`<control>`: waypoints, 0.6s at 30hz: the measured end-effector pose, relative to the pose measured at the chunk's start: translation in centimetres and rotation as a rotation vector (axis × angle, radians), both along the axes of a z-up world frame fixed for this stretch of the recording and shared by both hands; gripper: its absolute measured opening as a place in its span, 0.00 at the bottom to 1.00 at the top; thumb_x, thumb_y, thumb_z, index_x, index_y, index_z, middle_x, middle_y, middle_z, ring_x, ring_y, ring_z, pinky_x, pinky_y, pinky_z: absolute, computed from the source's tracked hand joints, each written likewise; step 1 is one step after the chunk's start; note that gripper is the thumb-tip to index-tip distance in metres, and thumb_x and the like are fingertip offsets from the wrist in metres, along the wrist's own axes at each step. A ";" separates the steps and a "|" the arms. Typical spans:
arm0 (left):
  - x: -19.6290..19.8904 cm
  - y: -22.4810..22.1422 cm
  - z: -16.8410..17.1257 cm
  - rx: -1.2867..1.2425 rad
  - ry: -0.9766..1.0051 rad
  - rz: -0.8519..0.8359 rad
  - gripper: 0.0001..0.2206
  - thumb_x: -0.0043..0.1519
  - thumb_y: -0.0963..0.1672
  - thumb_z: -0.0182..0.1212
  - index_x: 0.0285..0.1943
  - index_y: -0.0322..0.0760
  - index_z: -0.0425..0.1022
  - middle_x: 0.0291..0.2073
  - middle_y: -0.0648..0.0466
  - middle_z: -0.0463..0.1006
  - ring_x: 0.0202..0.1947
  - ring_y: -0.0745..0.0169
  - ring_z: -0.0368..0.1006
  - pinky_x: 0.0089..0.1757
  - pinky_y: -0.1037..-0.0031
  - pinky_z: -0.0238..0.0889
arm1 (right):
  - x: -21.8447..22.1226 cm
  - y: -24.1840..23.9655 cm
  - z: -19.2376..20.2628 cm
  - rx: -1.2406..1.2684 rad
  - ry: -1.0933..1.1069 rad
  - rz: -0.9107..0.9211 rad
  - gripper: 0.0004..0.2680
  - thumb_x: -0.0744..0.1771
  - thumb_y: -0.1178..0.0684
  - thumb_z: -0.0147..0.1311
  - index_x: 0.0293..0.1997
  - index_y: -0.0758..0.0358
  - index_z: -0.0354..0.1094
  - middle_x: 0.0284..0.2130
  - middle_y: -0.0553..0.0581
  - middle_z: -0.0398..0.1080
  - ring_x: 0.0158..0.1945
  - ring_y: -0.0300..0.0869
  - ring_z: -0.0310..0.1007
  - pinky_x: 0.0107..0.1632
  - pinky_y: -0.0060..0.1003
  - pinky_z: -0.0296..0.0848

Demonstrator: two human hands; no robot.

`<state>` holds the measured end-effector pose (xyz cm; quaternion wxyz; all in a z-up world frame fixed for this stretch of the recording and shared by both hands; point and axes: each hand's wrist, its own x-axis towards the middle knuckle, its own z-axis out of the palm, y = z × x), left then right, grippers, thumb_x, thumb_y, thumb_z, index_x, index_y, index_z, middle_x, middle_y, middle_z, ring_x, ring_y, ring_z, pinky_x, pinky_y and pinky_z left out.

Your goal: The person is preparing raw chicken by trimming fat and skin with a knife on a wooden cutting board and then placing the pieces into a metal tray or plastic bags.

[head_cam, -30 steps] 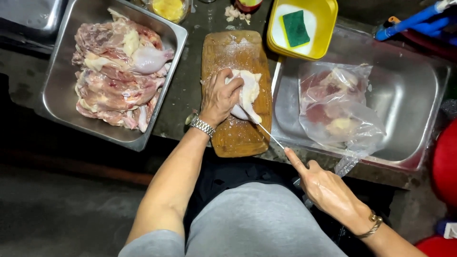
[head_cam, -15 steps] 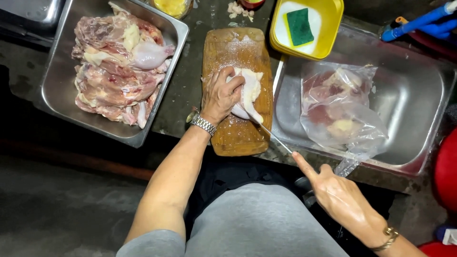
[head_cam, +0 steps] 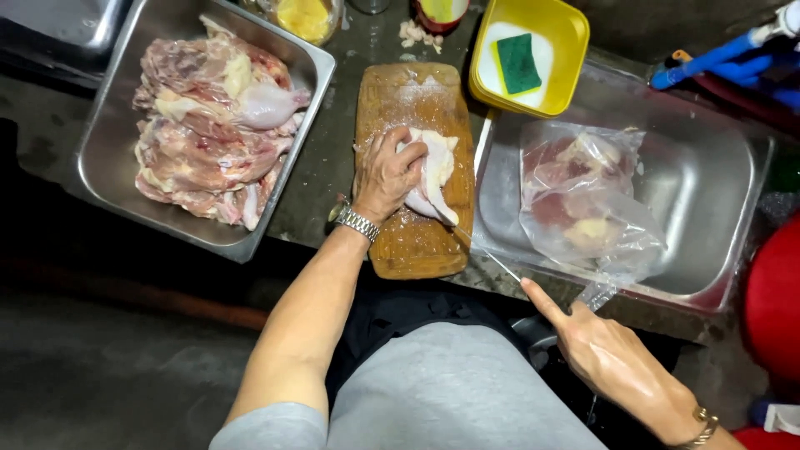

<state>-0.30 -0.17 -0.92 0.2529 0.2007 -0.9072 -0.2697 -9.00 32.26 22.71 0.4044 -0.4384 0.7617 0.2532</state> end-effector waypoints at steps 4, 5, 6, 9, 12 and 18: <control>0.4 -0.4 1.6 -0.029 -0.019 -0.047 0.07 0.62 0.46 0.57 0.46 0.49 0.78 0.45 0.52 0.71 0.40 0.50 0.66 0.35 0.64 0.60 | -1.0 2.3 0.0 -0.035 0.003 -0.074 0.29 0.69 0.51 0.37 0.80 0.28 0.25 0.34 0.56 0.70 0.34 0.53 0.75 0.42 0.48 0.72; 0.6 -0.6 2.2 0.136 -0.038 -0.064 0.07 0.64 0.46 0.58 0.47 0.46 0.79 0.49 0.50 0.71 0.47 0.48 0.67 0.44 0.59 0.61 | -1.3 3.8 -1.1 -0.304 -0.012 -0.099 0.30 0.68 0.53 0.43 0.80 0.39 0.30 0.32 0.57 0.71 0.31 0.52 0.75 0.39 0.49 0.72; 0.6 -0.7 2.8 0.301 -0.061 -0.082 0.08 0.65 0.46 0.59 0.48 0.44 0.80 0.52 0.48 0.71 0.54 0.47 0.67 0.53 0.54 0.63 | -1.6 5.3 -2.2 -0.574 -0.021 -0.123 0.31 0.67 0.54 0.49 0.79 0.50 0.34 0.29 0.58 0.72 0.29 0.51 0.74 0.36 0.50 0.71; 1.4 -0.6 4.3 0.089 -0.184 -0.133 0.17 0.64 0.52 0.55 0.58 0.46 0.78 0.62 0.39 0.65 0.58 0.38 0.59 0.54 0.47 0.59 | -0.3 5.1 -2.1 -0.777 -0.055 -0.486 0.30 0.66 0.49 0.50 0.77 0.61 0.39 0.70 0.65 0.53 0.72 0.51 0.53 0.71 0.42 0.52; 1.3 1.0 6.9 -0.342 -0.274 -0.427 0.14 0.63 0.52 0.61 0.55 0.50 0.74 0.60 0.52 0.71 0.63 0.42 0.62 0.56 0.52 0.58 | 1.1 7.2 -8.2 -0.884 0.031 -0.724 0.18 0.66 0.51 0.51 0.64 0.59 0.60 0.45 0.59 0.74 0.45 0.50 0.75 0.51 0.39 0.68; -0.9 1.1 1.6 -0.620 -0.370 -0.639 0.09 0.66 0.51 0.56 0.42 0.46 0.76 0.44 0.50 0.73 0.56 0.47 0.64 0.60 0.47 0.47 | 3.3 4.2 -12.8 -0.859 -0.009 -0.871 0.15 0.64 0.52 0.58 0.56 0.53 0.65 0.32 0.72 0.76 0.41 0.66 0.78 0.39 0.58 0.74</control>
